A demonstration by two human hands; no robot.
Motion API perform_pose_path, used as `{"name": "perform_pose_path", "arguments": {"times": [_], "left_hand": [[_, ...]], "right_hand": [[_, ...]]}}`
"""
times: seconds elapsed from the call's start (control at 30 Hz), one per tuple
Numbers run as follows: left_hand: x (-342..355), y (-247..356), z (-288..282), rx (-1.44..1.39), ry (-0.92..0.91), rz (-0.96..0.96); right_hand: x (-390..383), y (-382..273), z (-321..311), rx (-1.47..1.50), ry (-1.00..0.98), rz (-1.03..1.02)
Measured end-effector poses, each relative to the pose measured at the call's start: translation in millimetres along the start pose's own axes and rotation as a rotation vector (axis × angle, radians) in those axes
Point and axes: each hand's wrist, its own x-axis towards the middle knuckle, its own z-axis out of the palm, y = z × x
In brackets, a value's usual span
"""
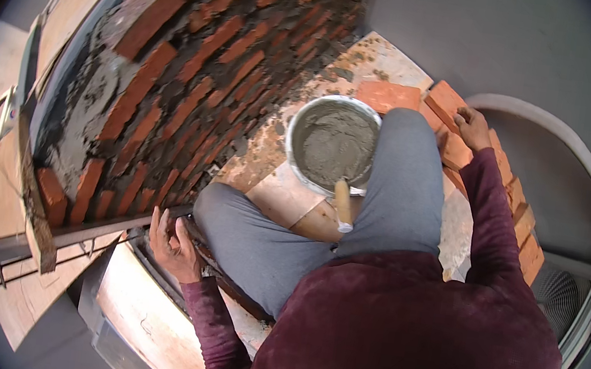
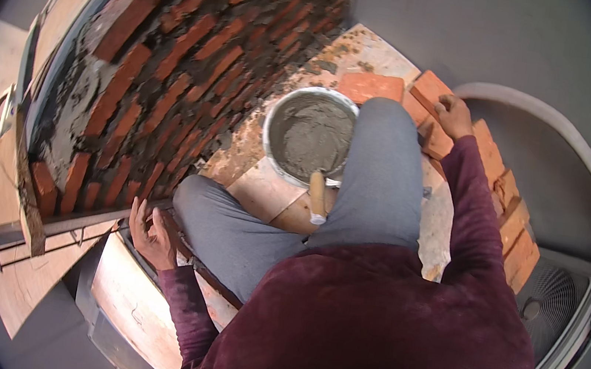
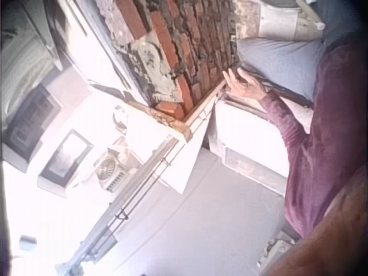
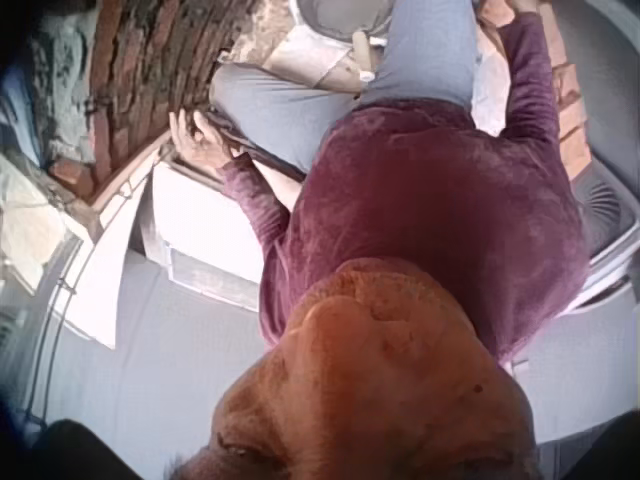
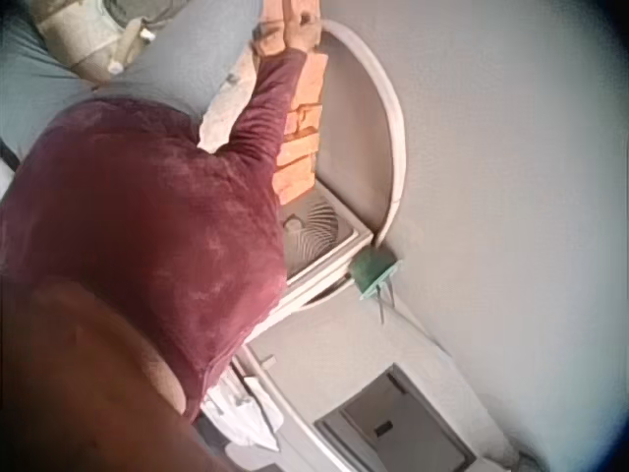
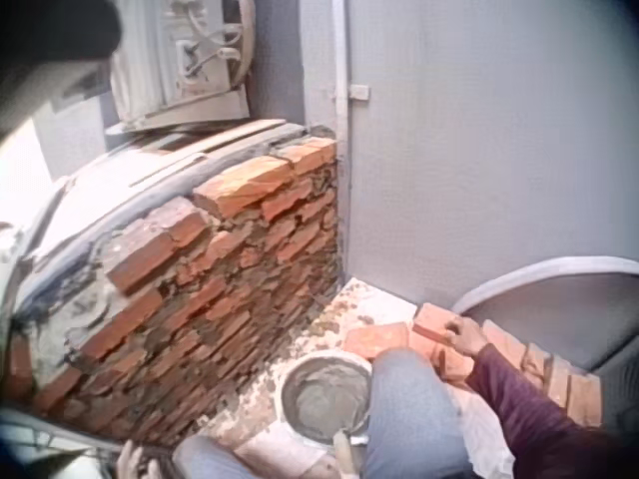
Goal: The person builds a brick wall by applying mortar with a trowel and placing bricks in a row, using an axe to chip and fit a brick into a gap.
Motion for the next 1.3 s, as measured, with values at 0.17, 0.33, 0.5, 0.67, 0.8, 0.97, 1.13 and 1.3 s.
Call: {"name": "perform_pose_path", "arguments": {"times": [0.17, 0.33, 0.5, 0.67, 0.8, 0.97, 1.13, 1.3], "left_hand": [[-81, 14, 16, 0.143, -0.245, 0.031], [-82, 32, 8, 0.104, -0.339, -0.114], [-85, 44, 16, 0.095, -0.314, -0.087], [-90, 20, 4, 0.038, -0.221, -0.137], [-89, 44, 3, 0.118, -0.208, -0.146], [-119, 34, -29, 0.073, -0.139, -0.248], [-108, 30, -21, -0.018, -0.106, -0.225], [-68, 39, 15, -0.095, -0.158, -0.202]], "right_hand": [[-24, 72, -13, -0.162, -0.032, 0.142], [-49, 58, 9, -0.518, -0.396, 0.154], [1, 36, 46, -0.312, -0.227, -0.175], [69, -73, 135, -0.627, -0.331, -0.788], [87, -43, 178, -0.799, -0.573, -0.508], [63, -77, 183, -0.764, -0.543, -0.434], [71, -147, 76, -0.512, -0.21, -0.456], [111, -270, -62, 0.349, -0.543, -0.57]]}}
